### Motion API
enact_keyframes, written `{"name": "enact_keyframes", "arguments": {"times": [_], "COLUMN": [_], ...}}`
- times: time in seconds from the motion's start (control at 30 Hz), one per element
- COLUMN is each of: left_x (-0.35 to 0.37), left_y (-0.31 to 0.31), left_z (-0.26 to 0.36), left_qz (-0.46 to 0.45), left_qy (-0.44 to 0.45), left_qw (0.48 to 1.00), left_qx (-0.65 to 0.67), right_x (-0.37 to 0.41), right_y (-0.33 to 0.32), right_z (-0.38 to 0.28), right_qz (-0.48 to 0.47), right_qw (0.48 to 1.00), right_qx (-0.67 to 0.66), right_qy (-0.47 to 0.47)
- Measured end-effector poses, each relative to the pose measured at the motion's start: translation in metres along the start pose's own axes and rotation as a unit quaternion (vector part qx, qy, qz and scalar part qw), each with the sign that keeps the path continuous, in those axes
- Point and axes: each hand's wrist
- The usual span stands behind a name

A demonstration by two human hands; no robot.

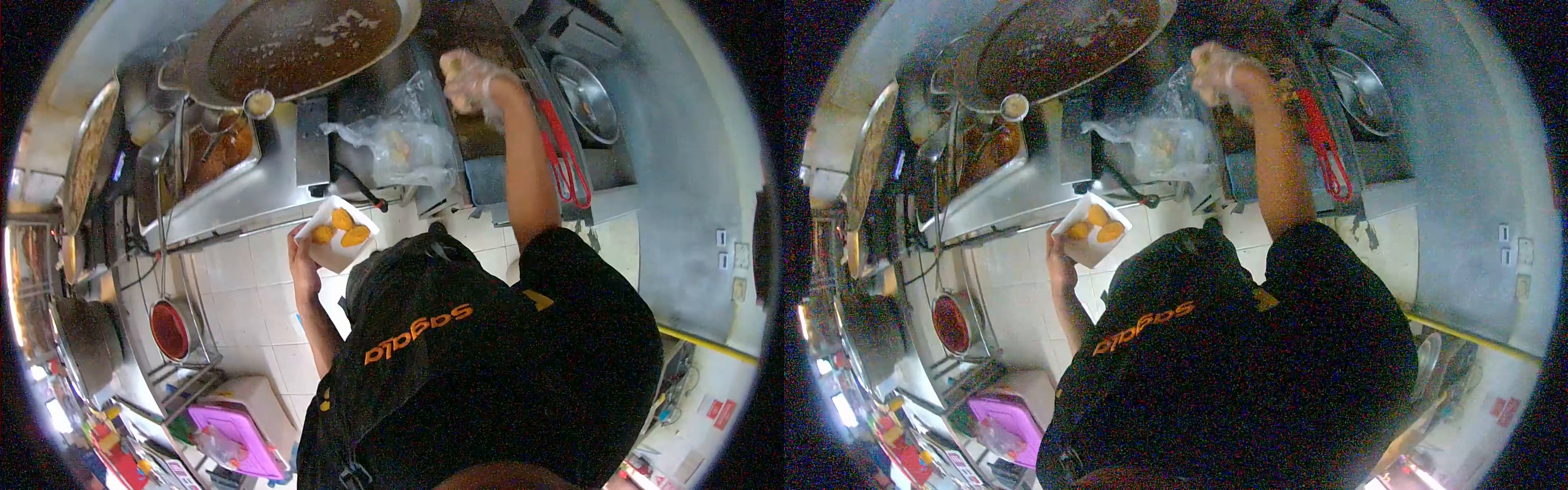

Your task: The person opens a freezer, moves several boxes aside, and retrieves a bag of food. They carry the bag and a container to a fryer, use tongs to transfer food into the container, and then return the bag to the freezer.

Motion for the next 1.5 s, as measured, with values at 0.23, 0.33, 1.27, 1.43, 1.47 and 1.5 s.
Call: {"name": "enact_keyframes", "arguments": {"times": [0.23, 0.33, 1.27, 1.43, 1.47, 1.5], "left_x": [0.004, 0.005, 0.006, 0.003, 0.005, 0.006], "left_y": [0.012, 0.011, 0.078, 0.085, 0.085, 0.086], "left_z": [0.007, 0.004, -0.018, -0.027, -0.027, -0.025], "left_qz": [-0.029, -0.012, -0.035, -0.014, -0.014, -0.015], "left_qy": [0.006, 0.014, 0.005, -0.011, -0.01, -0.008], "left_qw": [0.999, 0.998, 0.999, 0.999, 0.999, 0.999], "left_qx": [-0.043, -0.051, -0.037, -0.032, -0.032, -0.031], "right_x": [-0.051, -0.032, 0.083, 0.085, 0.079, 0.072], "right_y": [-0.098, -0.142, -0.124, -0.068, -0.057, -0.048], "right_z": [-0.054, -0.065, 0.06, 0.135, 0.159, 0.185], "right_qz": [0.195, 0.185, 0.105, 0.086, 0.057, 0.027], "right_qw": [0.974, 0.95, 0.915, 0.944, 0.947, 0.949], "right_qx": [0.06, 0.225, -0.365, -0.303, -0.307, -0.31], "right_qy": [-0.094, -0.116, 0.135, 0.095, 0.077, 0.058]}}
Point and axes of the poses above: each hand's wrist, its own x-axis away from the middle knuckle, its own y-axis out of the palm, z = x × y, and after that the axes turned 11 degrees about z, right-handed
